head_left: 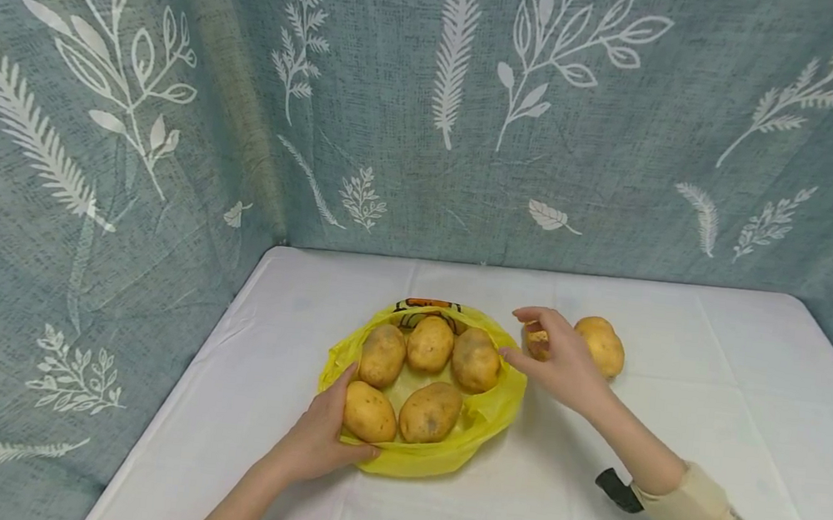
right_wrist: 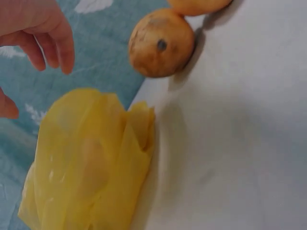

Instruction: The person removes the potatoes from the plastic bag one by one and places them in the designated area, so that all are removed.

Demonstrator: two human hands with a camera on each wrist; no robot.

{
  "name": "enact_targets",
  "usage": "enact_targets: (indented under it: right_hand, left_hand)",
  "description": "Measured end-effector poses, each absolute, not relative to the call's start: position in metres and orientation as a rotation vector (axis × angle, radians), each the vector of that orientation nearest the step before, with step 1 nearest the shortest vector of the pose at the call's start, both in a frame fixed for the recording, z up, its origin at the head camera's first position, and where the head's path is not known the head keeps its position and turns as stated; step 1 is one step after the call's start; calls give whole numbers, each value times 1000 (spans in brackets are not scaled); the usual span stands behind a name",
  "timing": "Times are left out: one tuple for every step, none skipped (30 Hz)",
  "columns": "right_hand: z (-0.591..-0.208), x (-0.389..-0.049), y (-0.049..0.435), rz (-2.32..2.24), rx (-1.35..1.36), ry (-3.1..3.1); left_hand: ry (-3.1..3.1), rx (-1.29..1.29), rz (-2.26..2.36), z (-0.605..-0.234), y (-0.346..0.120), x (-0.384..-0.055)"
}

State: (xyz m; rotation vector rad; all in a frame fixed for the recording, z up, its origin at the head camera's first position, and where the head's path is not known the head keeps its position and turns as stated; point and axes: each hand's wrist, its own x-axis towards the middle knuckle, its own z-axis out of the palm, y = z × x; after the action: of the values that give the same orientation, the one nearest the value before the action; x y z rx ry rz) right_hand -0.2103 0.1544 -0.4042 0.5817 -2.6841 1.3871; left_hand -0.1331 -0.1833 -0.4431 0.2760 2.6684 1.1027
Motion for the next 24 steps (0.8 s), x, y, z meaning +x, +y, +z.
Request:
enact_targets:
  right_hand:
    - [-404,-210,152,1384,595,-2686]
    - [-405,-210,149,1380,606,-2690]
    - [-405,-211,146,1373,618,-2694]
    - [-406,-211,144,1364,624,-2700]
    - [-407,-211,142,1362,633,-2704]
    - [-408,-211,139,1357,643,-2708]
    - [-409,-212,137,1351,655,-2715]
    - [-410,-212,135,1344,669,-2719]
    - [-412,-213,134,1336,687,-2722]
    - [-413,-213,132,1328,702,-2726]
    - [-415,-214,131,1315,721,-2727]
    - [-417,-215,130,1298,733,-2732]
    - [-418,-215,129,1284,742,-2740]
    - [-420,-216,128,1270,750,-2745]
    - [-422,-217,127,1248,757,-2750]
    - [-423,-217,126,1226,759,-2760]
    - [-424,-218,126,1206,762,-2765]
    - [-426,-218,125,1192,759,-2775]
    - [-427,-219,125,1178,761,-2780]
    - [-428,-219,125,1170,762,-2784]
    - [-429,-220,125,1158,760,-2792]
    - [-430,-220,124,1155,757,-2799]
    - [-430,-220,124,1148,756,-2804]
    - [-431,-221,123,1139,757,-2812]
  left_hand:
    - [2668,275,1101,-443,-183,-133]
    - [2670,273,1097,-443,-183,-133]
    - [2671,271,1096,-443,-183,-133]
    - [2671,270,1096,-443,-183,-133]
    - [2672,271,1095,-443,-183,-133]
    - [2673,272,1095,-444,-183,-133]
    - [2673,274,1095,-444,-183,-133]
    - [2675,276,1096,-444,-183,-133]
    - [2675,277,1097,-444,-183,-133]
    - [2675,278,1099,-444,-183,-133]
    - [2675,280,1100,-444,-183,-133]
    - [2674,281,1101,-444,-182,-133]
    - [2673,282,1103,-445,-183,-134]
    - [2673,283,1104,-445,-183,-134]
    - [2672,283,1107,-445,-182,-134]
    - [2672,285,1108,-445,-182,-134]
    - [2674,286,1109,-445,-182,-134]
    - [2675,286,1108,-445,-182,-134]
    - [2677,287,1107,-445,-182,-133]
    - [2681,287,1105,-445,-182,-133]
    - [2684,287,1103,-445,-182,-133]
    - [2687,287,1100,-445,-182,-133]
    - [2690,287,1099,-445,-182,-133]
    - [2691,286,1097,-444,-182,-133]
